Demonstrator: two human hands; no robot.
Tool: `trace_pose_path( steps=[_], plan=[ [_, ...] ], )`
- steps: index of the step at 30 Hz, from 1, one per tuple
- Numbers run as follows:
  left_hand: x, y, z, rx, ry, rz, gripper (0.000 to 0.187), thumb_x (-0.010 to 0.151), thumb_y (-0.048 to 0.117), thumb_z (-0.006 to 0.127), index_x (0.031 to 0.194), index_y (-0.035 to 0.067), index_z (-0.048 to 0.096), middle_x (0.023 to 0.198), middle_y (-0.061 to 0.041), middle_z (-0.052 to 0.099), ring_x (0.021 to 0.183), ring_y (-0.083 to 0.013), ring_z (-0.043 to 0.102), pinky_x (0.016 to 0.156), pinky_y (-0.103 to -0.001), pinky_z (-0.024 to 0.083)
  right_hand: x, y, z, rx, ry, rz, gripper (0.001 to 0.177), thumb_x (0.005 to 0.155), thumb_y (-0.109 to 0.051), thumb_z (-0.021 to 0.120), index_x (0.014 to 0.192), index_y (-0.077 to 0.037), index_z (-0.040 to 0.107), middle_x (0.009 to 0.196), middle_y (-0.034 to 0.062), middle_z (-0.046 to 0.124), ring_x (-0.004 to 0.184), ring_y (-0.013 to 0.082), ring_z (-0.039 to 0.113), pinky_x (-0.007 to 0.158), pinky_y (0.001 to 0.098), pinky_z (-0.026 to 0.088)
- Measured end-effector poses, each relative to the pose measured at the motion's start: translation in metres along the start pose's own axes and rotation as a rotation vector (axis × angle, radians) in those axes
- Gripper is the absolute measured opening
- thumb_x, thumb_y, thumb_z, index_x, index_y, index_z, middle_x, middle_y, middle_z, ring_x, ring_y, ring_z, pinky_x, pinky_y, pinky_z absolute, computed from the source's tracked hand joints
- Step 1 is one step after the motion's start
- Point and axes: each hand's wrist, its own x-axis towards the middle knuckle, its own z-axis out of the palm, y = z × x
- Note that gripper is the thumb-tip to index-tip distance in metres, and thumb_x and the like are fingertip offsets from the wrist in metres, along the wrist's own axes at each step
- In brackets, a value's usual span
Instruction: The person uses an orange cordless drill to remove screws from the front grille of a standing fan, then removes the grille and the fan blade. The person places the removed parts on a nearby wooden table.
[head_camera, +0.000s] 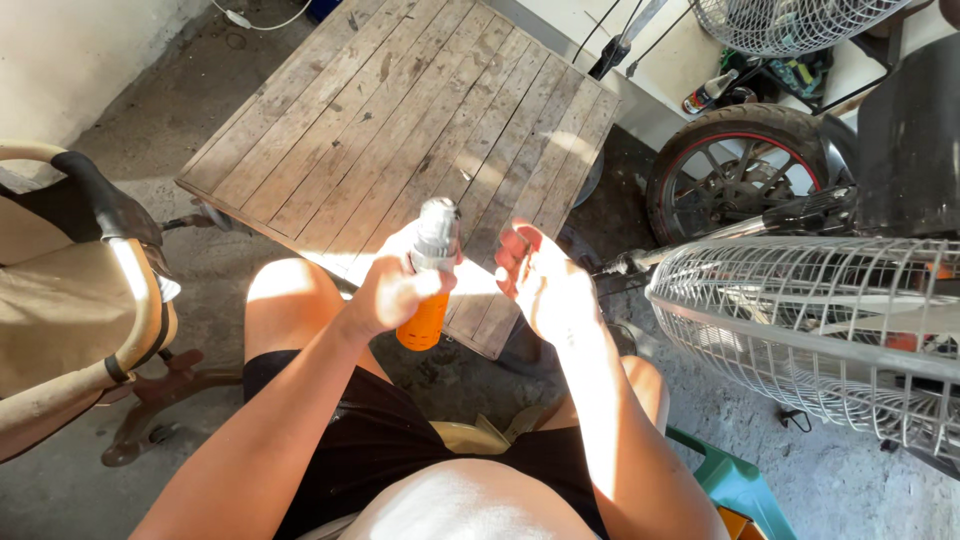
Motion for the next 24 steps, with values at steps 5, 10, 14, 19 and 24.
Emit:
trace_pose_path(
  steps=[5, 10, 14, 19, 24],
  plan=[
    [-0.010, 0.009, 0.026, 0.234, 0.074, -0.109, 0.026, 0.084, 0.017, 0.073, 0.101, 0.002, 0.062, 0.088, -0.003, 0.061, 0.080, -0.0121, 0.055, 0.074, -0.029, 0.048, -0.005, -0.019, 0.057, -0.090, -0.079, -0.108, 0.058, 0.094, -0.014, 0.065, 0.146, 0.000, 0.044, 0.126, 0.0135, 0.065, 0.119, 0.0300, 0.063, 0.103, 0.0474, 0.050],
    [-0.014, 0.012, 0.041, 0.382, 0.107, 0.089, 0.037, 0.078, 0.021, 0.074, 0.107, 0.004, 0.059, 0.089, -0.003, 0.057, 0.079, -0.0145, 0.055, 0.072, -0.030, 0.049, -0.010, -0.031, 0.087, -0.074, -0.230, -0.203, 0.020, 0.109, -0.008, 0.055, 0.126, 0.000, 0.051, 0.123, 0.0180, 0.066, 0.126, 0.0356, 0.063, 0.111, 0.0517, 0.051],
    [-0.015, 0.018, 0.050, 0.502, 0.101, 0.231, 0.041, 0.073, 0.024, 0.073, 0.108, 0.006, 0.060, 0.094, -0.008, 0.060, 0.086, -0.0214, 0.060, 0.078, -0.034, 0.050, -0.018, -0.033, 0.106, -0.248, -0.302, -0.351, 0.006, 0.117, 0.003, 0.051, 0.121, -0.002, 0.052, 0.117, 0.0200, 0.067, 0.107, 0.0261, 0.063, 0.104, 0.0463, 0.053],
    [-0.017, 0.028, 0.060, 0.621, 0.126, 0.260, 0.049, 0.069, 0.023, 0.075, 0.112, 0.005, 0.060, 0.104, -0.015, 0.059, 0.102, -0.0333, 0.055, 0.092, -0.043, 0.045, -0.024, -0.034, 0.127, -0.648, -0.093, -0.355, 0.015, 0.106, 0.002, 0.047, 0.120, -0.003, 0.050, 0.115, 0.0197, 0.069, 0.102, 0.0276, 0.072, 0.089, 0.0392, 0.057],
    [-0.020, 0.038, 0.065, 0.600, 0.115, 0.293, 0.063, 0.070, 0.020, 0.074, 0.129, 0.006, 0.057, 0.118, -0.015, 0.061, 0.113, -0.0353, 0.056, 0.101, -0.044, 0.042, -0.045, -0.032, 0.140, -1.133, -0.165, -0.502, 0.012, 0.109, -0.006, 0.055, 0.118, 0.001, 0.057, 0.118, 0.0193, 0.074, 0.110, 0.0250, 0.072, 0.102, 0.0354, 0.055]
  ],
)
